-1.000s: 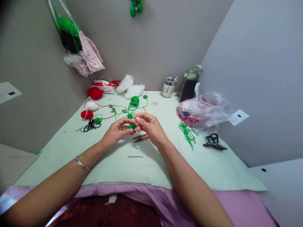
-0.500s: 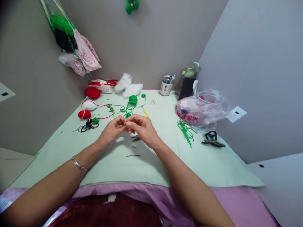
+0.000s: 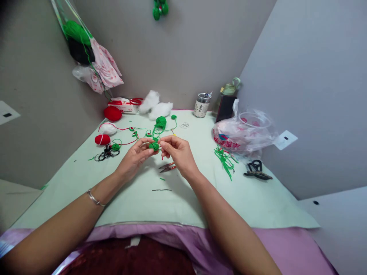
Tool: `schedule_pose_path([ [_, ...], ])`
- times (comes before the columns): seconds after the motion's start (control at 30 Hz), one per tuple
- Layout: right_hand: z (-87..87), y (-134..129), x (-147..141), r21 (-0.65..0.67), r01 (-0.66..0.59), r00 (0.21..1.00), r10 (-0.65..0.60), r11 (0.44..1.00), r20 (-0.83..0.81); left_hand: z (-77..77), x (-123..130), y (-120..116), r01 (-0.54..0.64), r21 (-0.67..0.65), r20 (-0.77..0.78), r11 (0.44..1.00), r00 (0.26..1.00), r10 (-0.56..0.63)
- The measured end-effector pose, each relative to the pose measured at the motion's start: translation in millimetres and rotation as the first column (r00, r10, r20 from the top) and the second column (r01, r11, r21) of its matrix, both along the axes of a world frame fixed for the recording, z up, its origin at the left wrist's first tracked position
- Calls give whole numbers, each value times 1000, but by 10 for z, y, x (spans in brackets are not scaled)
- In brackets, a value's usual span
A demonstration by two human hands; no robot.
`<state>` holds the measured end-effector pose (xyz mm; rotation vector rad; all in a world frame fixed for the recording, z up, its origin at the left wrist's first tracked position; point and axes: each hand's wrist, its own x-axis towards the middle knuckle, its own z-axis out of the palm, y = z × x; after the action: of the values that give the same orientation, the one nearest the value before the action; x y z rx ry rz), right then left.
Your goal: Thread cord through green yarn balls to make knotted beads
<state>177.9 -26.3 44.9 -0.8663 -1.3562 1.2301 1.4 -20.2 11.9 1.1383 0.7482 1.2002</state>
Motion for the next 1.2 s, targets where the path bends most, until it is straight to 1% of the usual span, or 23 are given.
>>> schedule_pose_path([
  [0.17, -13, -14, -35, -18, 44, 998, -43, 999, 38, 55, 0, -7, -29, -18, 41, 999, 999, 30],
  [0.3, -16, -19, -44, -19, 48, 997, -47, 999, 67, 59, -6, -7, -46, -9, 28, 999, 999, 46],
  [0.4, -17, -11, -38, -14, 47, 998, -46, 999, 52, 43, -23, 1, -4, -14, 12, 1000, 1000, 4],
  [0.5, -22, 1, -27, -6, 59, 997, -59, 998, 50, 25, -37, 15, 47, -49, 35, 998, 998, -45],
  [0.6, -48, 8, -27, 25, 95, 987, -97, 995, 129, 24, -36, 20, 46, -68, 60, 997, 997, -42],
  [0.73, -121, 1, -55, 115, 121, 947, -149, 986, 284, 36, -18, 8, 28, -71, 56, 997, 998, -24],
  [0.83, -174, -11, -75, 206, 144, 898, -215, 968, 383, 20, -8, 0, 9, -65, 36, 998, 999, -6],
  [0.93, -191, -20, -77, 292, 152, 849, -276, 944, 450, -20, -10, 5, -8, -58, 11, 998, 1000, 9],
  [1.0, -181, -22, -71, 328, 131, 824, -287, 935, 488, -45, -14, 10, -19, -47, -25, 999, 1000, 18],
  [1.1, -150, -24, -63, 326, 96, 784, -274, 940, 558, -58, -19, 9, -35, -25, -95, 999, 995, 33],
  [1.2, -129, -23, -64, 266, 90, 768, -237, 960, 594, -49, -16, 7, -36, -10, -140, 999, 990, 35],
])
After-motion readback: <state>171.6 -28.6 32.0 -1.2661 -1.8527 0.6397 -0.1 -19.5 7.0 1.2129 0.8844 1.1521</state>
